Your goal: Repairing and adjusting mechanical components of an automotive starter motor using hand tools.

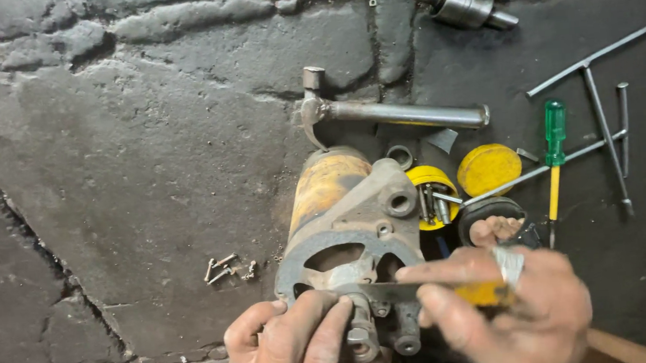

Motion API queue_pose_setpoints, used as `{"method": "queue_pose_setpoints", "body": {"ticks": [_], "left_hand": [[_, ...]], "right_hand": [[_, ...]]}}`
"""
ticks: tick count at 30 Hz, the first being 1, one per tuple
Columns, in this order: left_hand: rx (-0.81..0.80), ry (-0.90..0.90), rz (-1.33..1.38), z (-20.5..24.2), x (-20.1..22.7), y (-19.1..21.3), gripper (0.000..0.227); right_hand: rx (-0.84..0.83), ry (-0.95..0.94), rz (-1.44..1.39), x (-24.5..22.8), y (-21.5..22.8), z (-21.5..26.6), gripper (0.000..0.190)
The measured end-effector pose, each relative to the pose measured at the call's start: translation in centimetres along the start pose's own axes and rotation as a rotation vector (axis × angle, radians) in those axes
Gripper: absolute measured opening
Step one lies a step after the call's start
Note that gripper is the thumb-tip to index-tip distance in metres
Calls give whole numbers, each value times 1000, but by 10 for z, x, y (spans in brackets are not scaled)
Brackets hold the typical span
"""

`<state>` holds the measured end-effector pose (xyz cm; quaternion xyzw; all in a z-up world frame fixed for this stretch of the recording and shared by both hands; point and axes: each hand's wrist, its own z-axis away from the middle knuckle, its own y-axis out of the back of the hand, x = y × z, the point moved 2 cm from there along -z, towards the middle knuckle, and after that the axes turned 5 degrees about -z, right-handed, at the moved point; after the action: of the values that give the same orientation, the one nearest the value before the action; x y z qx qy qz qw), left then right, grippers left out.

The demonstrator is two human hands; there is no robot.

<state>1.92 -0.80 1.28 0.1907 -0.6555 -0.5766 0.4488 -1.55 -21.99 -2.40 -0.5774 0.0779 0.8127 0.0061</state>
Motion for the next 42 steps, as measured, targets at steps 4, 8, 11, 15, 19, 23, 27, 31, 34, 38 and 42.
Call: {"method": "queue_pose_setpoints", "body": {"ticks": [4, 8, 11, 15, 19, 23, 27, 31, 34, 38, 42], "left_hand": [[-11, 87, 38, -4, 3, 1, 40], [0, 133, 109, -13, 4, 4, 45], [64, 58, 169, -5, 0, 1, 45], [68, 138, 126, 8, 6, -2, 46], [-31, 177, 114, -3, 18, 9, 56], [-144, 150, -66, -24, 44, 24, 45], [-244, 26, -429, -23, 58, 24, 30], [-179, -3, -425, -22, 68, 28, 13], [-192, 79, -337, -22, 74, 28, 12], [-146, 216, -196, -13, 67, 20, 25], [-44, 203, -256, -9, 70, 16, 25]], "right_hand": [[-37, 54, -22, -3, -4, 0, 20], [-34, 11, -111, -8, -2, -8, 16], [-69, -155, -240, 12, -1, -5, 16], [-89, -235, -247, -2, 3, -9, 16], [-54, 48, -367, -53, 20, -21, 16], [-56, 498, -384, -94, 64, -39, 11], [-159, 633, 266, -153, 108, -62, 7], [-575, 929, 728, -178, 151, -41, 18], [-699, 599, 935, -150, 195, -5, 18], [-506, 199, 819, -50, 230, 48, 18], [-194, -158, 529, 109, 238, 103, 19]]}}
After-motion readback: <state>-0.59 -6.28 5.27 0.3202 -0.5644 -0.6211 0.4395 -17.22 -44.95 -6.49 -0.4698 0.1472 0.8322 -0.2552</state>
